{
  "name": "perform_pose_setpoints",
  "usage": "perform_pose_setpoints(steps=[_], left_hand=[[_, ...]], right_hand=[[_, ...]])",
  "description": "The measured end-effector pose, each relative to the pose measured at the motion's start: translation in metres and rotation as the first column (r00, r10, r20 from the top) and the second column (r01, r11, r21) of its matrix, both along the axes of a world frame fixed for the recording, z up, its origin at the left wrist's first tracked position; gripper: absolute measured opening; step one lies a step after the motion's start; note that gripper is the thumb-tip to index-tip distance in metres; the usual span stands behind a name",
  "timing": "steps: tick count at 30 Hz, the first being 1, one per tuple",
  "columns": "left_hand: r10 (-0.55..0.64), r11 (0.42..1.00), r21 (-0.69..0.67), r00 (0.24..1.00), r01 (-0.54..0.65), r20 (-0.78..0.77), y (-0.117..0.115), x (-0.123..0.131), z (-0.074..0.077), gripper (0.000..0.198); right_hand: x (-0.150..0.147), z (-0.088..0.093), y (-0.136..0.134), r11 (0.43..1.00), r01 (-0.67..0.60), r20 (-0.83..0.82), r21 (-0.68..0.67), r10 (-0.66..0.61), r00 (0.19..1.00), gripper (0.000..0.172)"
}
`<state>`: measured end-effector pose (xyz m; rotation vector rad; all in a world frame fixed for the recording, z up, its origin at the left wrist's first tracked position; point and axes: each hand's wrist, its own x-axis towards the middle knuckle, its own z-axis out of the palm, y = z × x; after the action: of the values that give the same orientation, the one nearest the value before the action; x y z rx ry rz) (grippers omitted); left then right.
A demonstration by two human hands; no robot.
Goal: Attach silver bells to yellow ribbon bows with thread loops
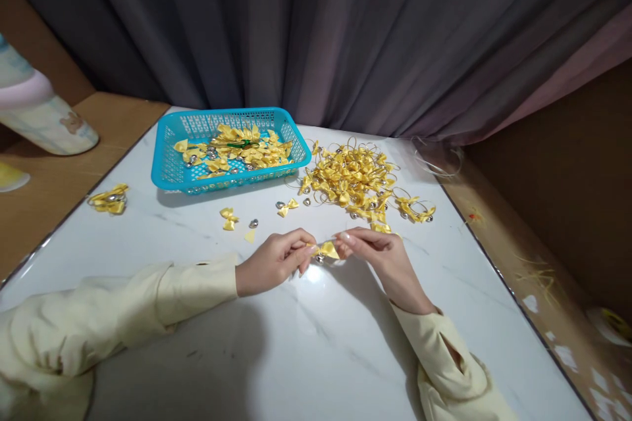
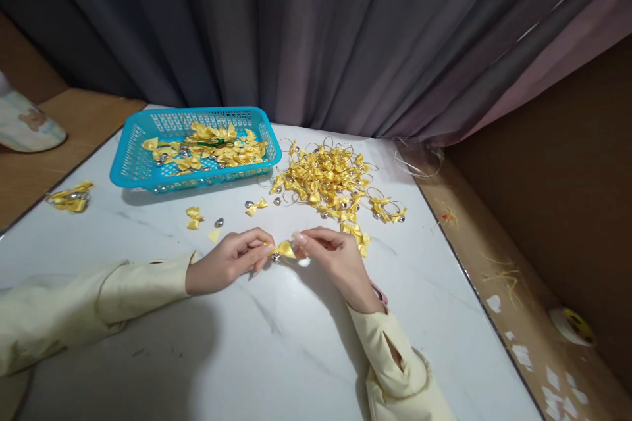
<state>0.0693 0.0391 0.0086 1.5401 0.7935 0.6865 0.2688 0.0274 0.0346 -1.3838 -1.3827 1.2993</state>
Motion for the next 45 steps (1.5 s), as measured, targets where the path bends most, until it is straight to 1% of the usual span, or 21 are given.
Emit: perform_pose_setpoints(steps=[1,3,5,7,8,10,12,13,15,18,21,24,26,29,31,34,38,40,42,45], left_hand=[[-0.003,1.000,0.000,1.000,0.003,0.003,0.000,0.000,0.000,0.021],[-0.009,1.000,-0.004,1.000,0.009,0.009,0.000,0.000,0.000,0.020],[-0.015,1.000,-0.023,1.000,0.015,0.008,0.000,0.000,-0.001,0.021],[0.006,0.998,-0.067,1.000,-0.006,-0.005,0.001,0.002,-0.003,0.020],[0.041,0.995,-0.091,0.999,-0.042,-0.010,0.002,0.003,-0.005,0.020],[0.162,0.981,-0.109,0.987,-0.160,0.003,0.004,0.005,-0.009,0.022],[0.277,0.958,-0.082,0.960,-0.274,0.034,0.006,0.006,-0.012,0.024],[0.302,0.952,-0.062,0.952,-0.299,0.044,0.006,0.006,-0.012,0.024],[0.275,0.961,-0.041,0.961,-0.273,0.038,0.006,0.006,-0.011,0.021],[0.148,0.988,-0.051,0.988,-0.146,0.041,0.003,0.005,-0.005,0.022],[0.069,0.986,-0.160,0.993,-0.052,0.099,0.001,0.005,0.000,0.024],[0.044,0.956,-0.292,0.987,0.004,0.155,0.003,0.006,0.002,0.030],[0.044,0.937,-0.348,0.986,0.015,0.161,0.005,0.006,0.001,0.033],[0.067,0.917,-0.398,0.989,-0.010,0.131,0.008,0.006,-0.001,0.036],[0.082,0.911,-0.411,0.990,-0.030,0.111,0.009,0.006,-0.001,0.038],[0.105,0.910,-0.411,0.990,-0.056,0.098,0.009,0.006,-0.001,0.038],[0.108,0.920,-0.387,0.989,-0.061,0.101,0.009,0.006,-0.001,0.033],[0.102,0.927,-0.369,0.991,-0.062,0.089,0.009,0.006,-0.001,0.031],[0.106,0.934,-0.348,0.992,-0.075,0.070,0.009,0.006,-0.002,0.031],[0.121,0.942,-0.321,0.992,-0.100,0.046,0.009,0.006,-0.004,0.031]], right_hand=[[-0.002,0.001,-0.002,0.999,-0.047,-0.002,-0.008,0.047,0.999,0.025],[-0.006,0.001,-0.004,0.994,-0.102,-0.011,-0.024,0.102,0.995,0.025],[-0.009,-0.001,-0.005,0.993,-0.110,-0.018,-0.031,0.109,0.994,0.027],[-0.010,-0.004,-0.005,0.997,-0.081,0.001,-0.010,0.081,0.997,0.029],[-0.010,-0.006,-0.006,0.998,-0.062,0.020,0.009,0.061,0.998,0.030],[-0.011,-0.007,-0.006,0.998,-0.015,0.075,0.060,0.011,0.997,0.029],[-0.012,-0.006,-0.008,0.992,0.023,0.137,0.122,-0.040,0.990,0.027],[-0.014,-0.006,-0.009,0.987,0.033,0.170,0.156,-0.059,0.984,0.026],[-0.017,-0.005,-0.011,0.977,0.024,0.227,0.214,-0.074,0.971,0.024],[-0.022,-0.005,-0.014,0.965,-0.032,0.247,0.259,-0.034,0.969,0.021],[-0.024,-0.005,-0.014,0.958,-0.079,0.210,0.275,0.020,0.977,0.020],[-0.024,-0.003,-0.014,0.962,-0.083,0.161,0.259,0.041,0.986,0.024],[-0.025,-0.001,-0.014,0.971,-0.077,0.109,0.228,0.053,0.993,0.026],[-0.024,0.000,-0.014,0.988,-0.064,0.017,0.143,0.062,0.998,0.026],[-0.021,-0.001,-0.013,0.995,-0.029,-0.046,0.092,0.034,0.998,0.025],[-0.015,-0.006,-0.009,0.994,0.086,-0.162,0.067,-0.074,0.984,0.021],[-0.004,-0.005,-0.001,0.961,0.274,-0.313,0.045,-0.247,0.917,0.017],[-0.001,-0.001,0.002,0.941,0.336,-0.354,0.035,-0.303,0.885,0.016],[0.000,0.002,0.002,0.937,0.348,-0.371,0.020,-0.316,0.873,0.015],[0.001,0.004,0.002,0.945,0.327,-0.380,0.007,-0.300,0.875,0.015]])
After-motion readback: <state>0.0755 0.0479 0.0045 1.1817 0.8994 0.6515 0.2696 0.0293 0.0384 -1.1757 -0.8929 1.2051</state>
